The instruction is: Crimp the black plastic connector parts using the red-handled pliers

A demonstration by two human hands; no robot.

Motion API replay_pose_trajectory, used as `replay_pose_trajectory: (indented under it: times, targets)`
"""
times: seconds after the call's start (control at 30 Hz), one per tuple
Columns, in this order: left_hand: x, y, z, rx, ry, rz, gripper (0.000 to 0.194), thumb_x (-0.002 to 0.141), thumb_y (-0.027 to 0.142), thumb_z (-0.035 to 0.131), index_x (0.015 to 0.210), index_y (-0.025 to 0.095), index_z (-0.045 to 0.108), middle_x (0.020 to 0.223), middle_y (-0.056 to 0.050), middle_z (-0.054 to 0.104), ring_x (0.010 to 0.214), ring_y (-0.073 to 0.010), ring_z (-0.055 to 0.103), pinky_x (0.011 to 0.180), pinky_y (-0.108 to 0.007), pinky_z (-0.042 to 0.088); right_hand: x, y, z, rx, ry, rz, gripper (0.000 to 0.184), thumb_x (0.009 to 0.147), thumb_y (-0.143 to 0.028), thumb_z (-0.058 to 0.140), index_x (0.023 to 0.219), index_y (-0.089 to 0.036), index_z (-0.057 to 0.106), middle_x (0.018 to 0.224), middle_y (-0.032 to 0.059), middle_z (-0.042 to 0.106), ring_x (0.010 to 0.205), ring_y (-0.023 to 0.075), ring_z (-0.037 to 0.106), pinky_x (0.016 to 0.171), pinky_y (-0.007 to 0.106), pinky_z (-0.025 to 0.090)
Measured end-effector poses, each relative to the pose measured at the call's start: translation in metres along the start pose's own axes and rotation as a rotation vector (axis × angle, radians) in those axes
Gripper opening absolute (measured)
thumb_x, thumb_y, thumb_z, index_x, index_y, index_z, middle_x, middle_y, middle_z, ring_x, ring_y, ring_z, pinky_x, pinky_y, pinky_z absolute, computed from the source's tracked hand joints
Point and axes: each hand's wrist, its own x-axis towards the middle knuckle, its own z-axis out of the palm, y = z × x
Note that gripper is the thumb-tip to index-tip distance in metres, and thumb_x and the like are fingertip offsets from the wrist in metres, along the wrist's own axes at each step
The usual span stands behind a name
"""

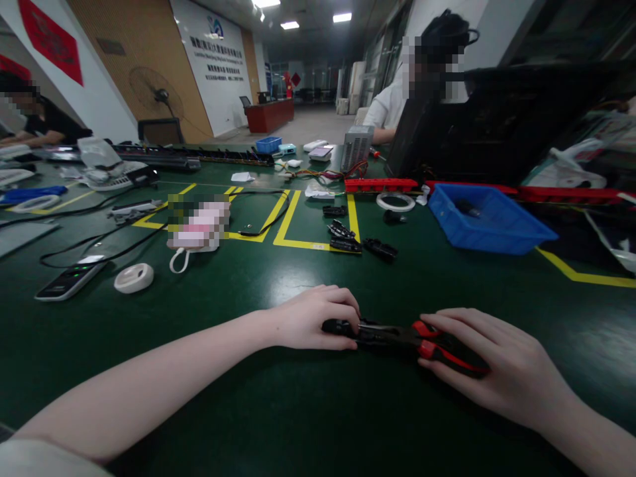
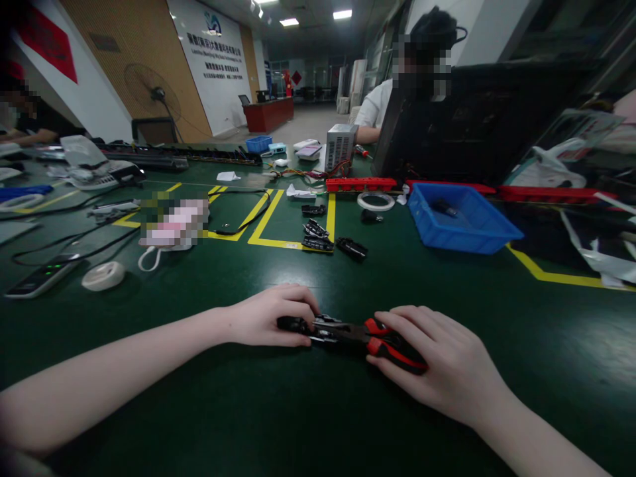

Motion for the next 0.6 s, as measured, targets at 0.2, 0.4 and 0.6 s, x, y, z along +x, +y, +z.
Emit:
replay_pose_trajectory:
  times: [0.2, 0.4, 0.6]
  targets:
    - [-0.001, -0.002, 0.000, -0.008, -0.009, -0.010, 0.015, 0.090, 0.029, 0.072, 0.100, 0.018, 0.067, 0.118, -0.007, 0.061, 0.108, -0.0227, 0.059, 0.092, -0.035, 0.046, 0.002, -0.002, -0.001, -0.076, 0.024, -0.014, 0.044, 0.090, -0.039, 0.063, 0.130, -0.020, 0.057, 0.111, 0.0126, 0.067, 0.095, 0.0282, 0.065, 0.075, 0.043, 0.054]
    - [-0.001, -0.003, 0.002, -0.049, 0.013, 0.001, 0.015, 0.089, 0.028, 0.073, 0.098, 0.017, 0.068, 0.114, -0.007, 0.061, 0.106, -0.0218, 0.060, 0.091, -0.034, 0.046, 0.008, -0.007, -0.005, -0.163, 0.040, -0.064, 0.040, 0.092, -0.037, 0.061, 0.127, -0.017, 0.057, 0.110, 0.0146, 0.067, 0.101, 0.0318, 0.063, 0.081, 0.048, 0.051]
    - [-0.002, -0.005, 0.003, -0.090, 0.021, 0.002, 0.013, 0.088, 0.026, 0.073, 0.097, 0.017, 0.069, 0.114, -0.007, 0.061, 0.105, -0.0218, 0.060, 0.091, -0.035, 0.047, 0.007, -0.013, -0.005, -0.116, 0.027, -0.054, 0.048, 0.089, -0.033, 0.067, 0.132, -0.017, 0.055, 0.111, 0.0147, 0.067, 0.098, 0.0302, 0.064, 0.078, 0.044, 0.054]
